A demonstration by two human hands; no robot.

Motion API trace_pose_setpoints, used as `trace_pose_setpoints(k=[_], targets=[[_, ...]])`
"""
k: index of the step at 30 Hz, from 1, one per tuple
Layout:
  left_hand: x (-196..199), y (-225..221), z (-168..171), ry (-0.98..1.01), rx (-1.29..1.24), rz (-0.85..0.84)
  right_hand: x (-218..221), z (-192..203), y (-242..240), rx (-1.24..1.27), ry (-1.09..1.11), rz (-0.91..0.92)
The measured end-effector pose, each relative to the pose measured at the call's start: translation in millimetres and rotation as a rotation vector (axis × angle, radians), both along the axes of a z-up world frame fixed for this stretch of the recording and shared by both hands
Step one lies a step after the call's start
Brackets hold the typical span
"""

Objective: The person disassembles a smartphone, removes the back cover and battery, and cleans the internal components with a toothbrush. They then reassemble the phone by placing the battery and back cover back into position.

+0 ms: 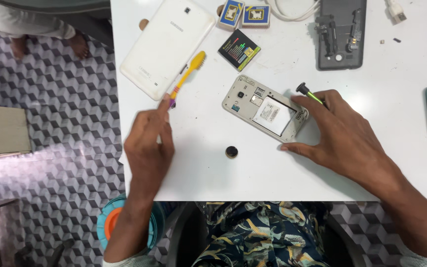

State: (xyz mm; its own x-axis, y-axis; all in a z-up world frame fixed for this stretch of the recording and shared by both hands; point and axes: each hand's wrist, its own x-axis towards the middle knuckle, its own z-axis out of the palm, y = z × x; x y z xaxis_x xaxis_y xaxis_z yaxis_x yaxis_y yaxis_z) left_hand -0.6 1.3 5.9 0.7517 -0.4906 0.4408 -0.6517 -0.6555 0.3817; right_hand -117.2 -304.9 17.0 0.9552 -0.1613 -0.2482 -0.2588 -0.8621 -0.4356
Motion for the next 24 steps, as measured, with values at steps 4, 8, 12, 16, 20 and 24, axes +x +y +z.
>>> trace_pose_setpoints(k=[4, 8, 12, 16, 20, 24], targets=[[-36, -16, -1, 0.245, 0.084, -0.050, -3, 0, -2, 0.003, 0.035, -0.026], [-55, -38, -15, 0.083, 0.153, -0.007, -3, -2, -4, 0.010, 0.034, -0.011], [-71, -59, -18, 0.143, 0.195, -0.105, -4, -1, -6, 0.027, 0.017, -0.008], [-79, -62, -12, 0.177, 0.167, -0.147, -6, -2, -8, 0.067, -0.090, 0.003], [-75, -64, -9, 0.141, 0.224, -0.031, -8, -3, -10, 0.075, -0.113, 0.008], [-85, -64, -9, 0.126, 0.174, -0.116, -7, -5, -10, 0.081, -0.106, 0.007]])
